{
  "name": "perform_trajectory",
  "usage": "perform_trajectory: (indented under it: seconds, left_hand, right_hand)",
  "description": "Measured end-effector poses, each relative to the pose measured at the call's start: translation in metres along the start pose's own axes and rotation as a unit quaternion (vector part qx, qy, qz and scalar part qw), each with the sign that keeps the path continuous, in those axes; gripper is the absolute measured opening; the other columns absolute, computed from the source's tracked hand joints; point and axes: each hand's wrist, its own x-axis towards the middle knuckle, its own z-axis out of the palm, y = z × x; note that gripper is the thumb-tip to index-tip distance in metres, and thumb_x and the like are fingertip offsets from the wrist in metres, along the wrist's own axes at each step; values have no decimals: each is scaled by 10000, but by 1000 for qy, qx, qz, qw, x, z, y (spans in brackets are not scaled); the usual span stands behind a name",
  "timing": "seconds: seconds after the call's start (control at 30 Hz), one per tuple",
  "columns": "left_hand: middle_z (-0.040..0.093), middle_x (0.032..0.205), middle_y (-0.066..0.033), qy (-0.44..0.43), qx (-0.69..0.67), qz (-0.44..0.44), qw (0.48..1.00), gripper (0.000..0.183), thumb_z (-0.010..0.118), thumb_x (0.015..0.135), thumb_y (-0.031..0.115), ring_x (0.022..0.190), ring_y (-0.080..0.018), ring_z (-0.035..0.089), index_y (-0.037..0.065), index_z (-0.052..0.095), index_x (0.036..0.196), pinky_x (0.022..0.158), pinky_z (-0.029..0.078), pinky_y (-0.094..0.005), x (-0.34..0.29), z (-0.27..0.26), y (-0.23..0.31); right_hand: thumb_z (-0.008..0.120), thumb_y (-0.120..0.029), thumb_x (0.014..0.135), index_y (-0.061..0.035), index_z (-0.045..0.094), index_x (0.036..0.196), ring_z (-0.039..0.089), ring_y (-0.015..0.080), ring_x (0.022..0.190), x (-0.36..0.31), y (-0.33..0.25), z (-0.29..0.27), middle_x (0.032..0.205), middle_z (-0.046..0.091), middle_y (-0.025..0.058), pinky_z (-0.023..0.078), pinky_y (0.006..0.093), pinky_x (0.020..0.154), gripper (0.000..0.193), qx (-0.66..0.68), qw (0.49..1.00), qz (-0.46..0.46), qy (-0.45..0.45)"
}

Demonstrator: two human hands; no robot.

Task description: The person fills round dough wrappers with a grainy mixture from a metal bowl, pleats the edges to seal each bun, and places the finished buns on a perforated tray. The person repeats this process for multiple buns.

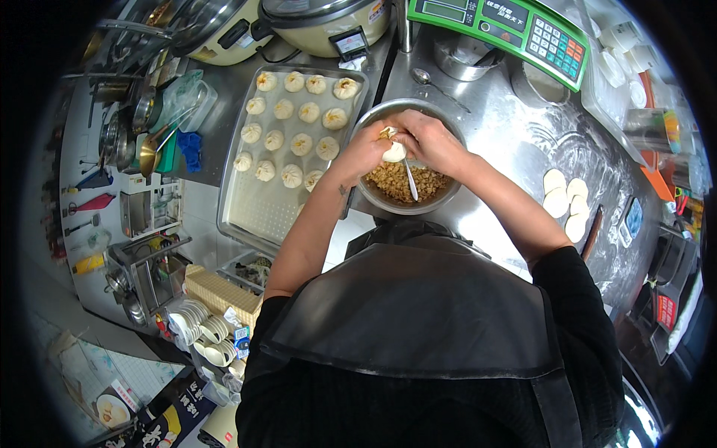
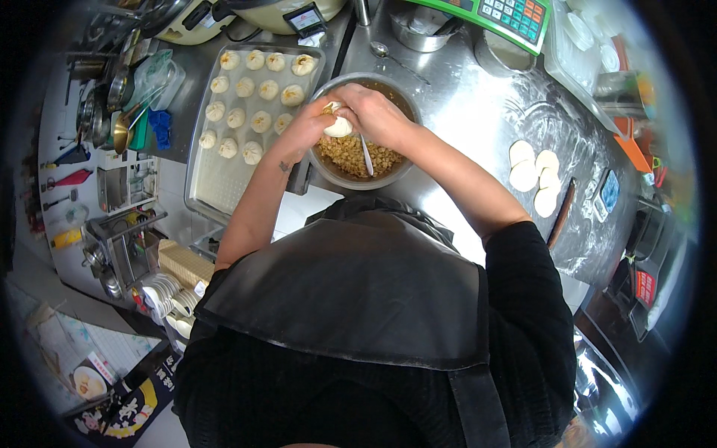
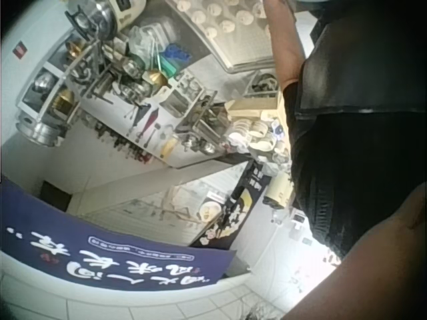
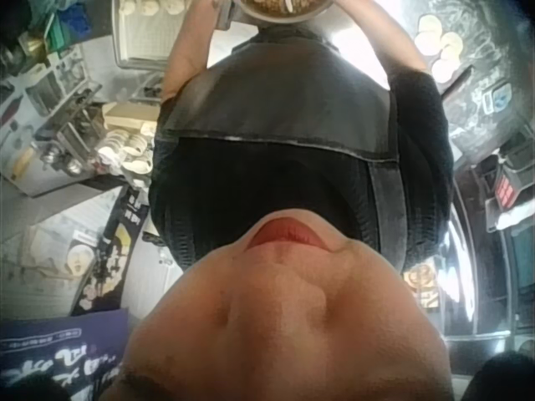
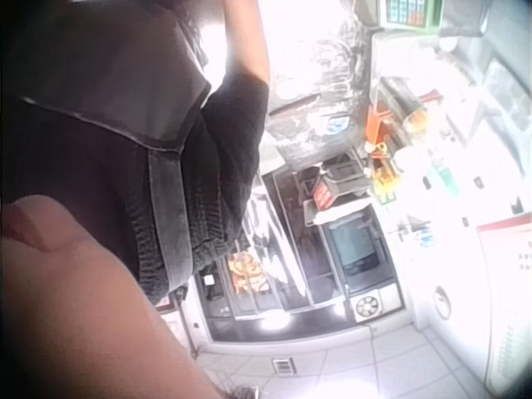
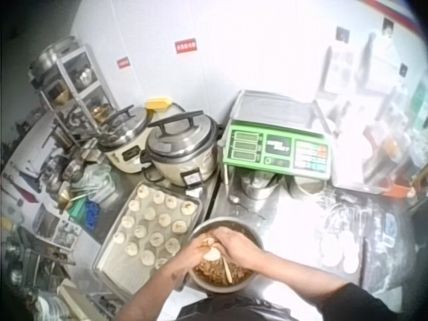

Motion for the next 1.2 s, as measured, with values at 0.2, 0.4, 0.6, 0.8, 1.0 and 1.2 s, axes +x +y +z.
perform_trajectory:
  seconds: [0.2, 0.4, 0.6, 0.8, 1.0, 1.2]
  left_hand:
    - [632, 1067, -33, 48, -202, 67, 976, 332, 513, 1001, 213, 869, -85, 575, 33, 587, 1270, 683, 440, -232, -7, 6, -16]
    - [629, 1084, -36, 92, -139, 116, 979, 319, 515, 1041, 244, 942, -87, 573, 21, 588, 1256, 783, 465, -254, -9, 20, -25]
    - [636, 1109, -75, 63, -90, 81, 991, 280, 488, 997, 104, 1015, -143, 596, 6, 582, 1241, 879, 484, -299, -7, 13, -24]
    - [658, 1114, -137, 44, 54, 122, 990, 319, 485, 946, 93, 1036, -209, 619, -6, 587, 1232, 899, 477, -317, 4, 3, -16]
    - [675, 1096, -105, -28, 85, 20, 996, 363, 474, 892, 90, 1021, -194, 628, -18, 601, 1215, 895, 476, -304, 5, -8, -6]
    - [667, 1065, -36, -73, -107, -39, 991, 361, 464, 993, 300, 1000, -104, 623, 38, 636, 1172, 840, 488, -270, 6, -19, -1]
  right_hand:
    - [649, -59, 925, 26, 622, 1019, 680, 258, 718, -2, -6, -5, 907, 627, 157, 549, 356, 593, 130, 96, 987, 129, 10]
    - [650, -63, 924, 14, 632, 1000, 683, 244, 711, -3, -8, 0, 901, 633, 148, 554, 361, 614, 110, 116, 982, 149, 17]
    - [647, -61, 902, -10, 650, 1046, 641, 367, 840, -2, -2, -2, 938, 620, 174, 536, 416, 736, 152, -27, 998, -42, 36]
    - [657, -67, 891, -14, 646, 1088, 627, 379, 865, 3, 3, -4, 945, 607, 167, 527, 424, 757, 205, -44, 999, -26, 12]
    - [669, -67, 870, 1, 644, 1048, 631, 375, 863, -2, 7, 0, 930, 610, 162, 525, 428, 766, 192, -27, 998, -59, 13]
    - [661, -79, 891, -1, 630, 1007, 635, 379, 863, 3, 9, 0, 948, 622, 178, 522, 432, 768, 144, -48, 998, -29, 5]
